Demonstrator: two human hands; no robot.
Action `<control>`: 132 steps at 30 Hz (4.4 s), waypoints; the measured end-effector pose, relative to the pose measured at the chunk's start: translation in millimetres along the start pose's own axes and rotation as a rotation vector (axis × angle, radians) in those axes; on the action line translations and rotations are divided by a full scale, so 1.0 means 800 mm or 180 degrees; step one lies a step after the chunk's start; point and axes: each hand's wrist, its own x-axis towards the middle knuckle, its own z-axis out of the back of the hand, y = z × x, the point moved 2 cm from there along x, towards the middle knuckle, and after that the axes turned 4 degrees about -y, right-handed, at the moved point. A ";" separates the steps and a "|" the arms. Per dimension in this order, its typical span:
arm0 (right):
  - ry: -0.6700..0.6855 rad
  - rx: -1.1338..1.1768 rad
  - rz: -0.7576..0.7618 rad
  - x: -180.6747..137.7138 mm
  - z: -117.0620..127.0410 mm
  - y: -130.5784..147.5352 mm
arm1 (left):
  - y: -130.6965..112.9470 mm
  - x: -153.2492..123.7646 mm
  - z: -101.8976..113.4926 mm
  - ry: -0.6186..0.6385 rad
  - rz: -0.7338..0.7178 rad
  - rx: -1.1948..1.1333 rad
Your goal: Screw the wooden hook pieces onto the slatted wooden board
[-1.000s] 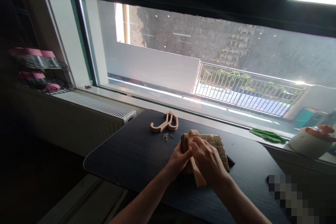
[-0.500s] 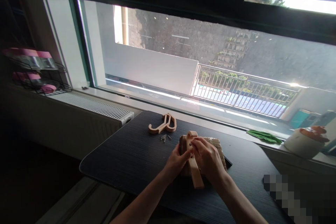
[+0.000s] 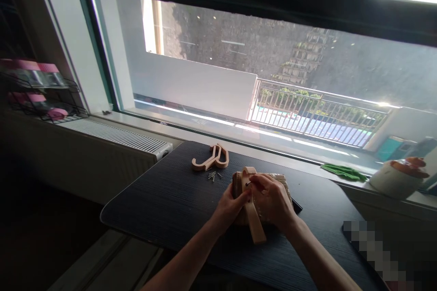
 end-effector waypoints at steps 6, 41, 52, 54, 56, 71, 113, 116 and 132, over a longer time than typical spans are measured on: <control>0.0366 -0.0427 0.0422 -0.001 0.000 0.013 | 0.005 0.002 0.004 -0.0037 -0.0070 0.0048; 0.1163 -0.1332 -0.0933 -0.074 0.050 -0.184 | -0.010 -0.002 -0.003 0.0061 0.0230 -0.0033; 0.0315 -0.0730 -0.1805 -0.083 0.109 -0.118 | -0.009 -0.001 -0.004 0.0079 0.0199 0.0253; 0.0474 -0.0500 -0.1520 -0.081 0.114 -0.074 | -0.010 -0.002 -0.006 0.0073 0.0233 0.0185; 0.0547 -0.0357 -0.1142 -0.077 0.111 -0.036 | -0.010 -0.004 -0.008 0.0088 0.0233 0.0136; 0.0922 -0.0962 -0.0427 -0.046 0.068 0.012 | -0.014 -0.008 -0.009 0.0121 0.0229 0.0021; 0.1973 -0.2571 0.0994 0.040 0.070 0.070 | -0.004 -0.006 0.005 -0.0071 -0.0039 0.0145; 0.1991 -0.2650 0.0952 0.039 0.065 0.075 | -0.002 -0.004 0.005 -0.0072 -0.0095 0.0145; 0.1978 -0.2061 0.0034 0.052 0.065 0.069 | -0.004 -0.004 0.008 -0.0115 -0.0032 0.0140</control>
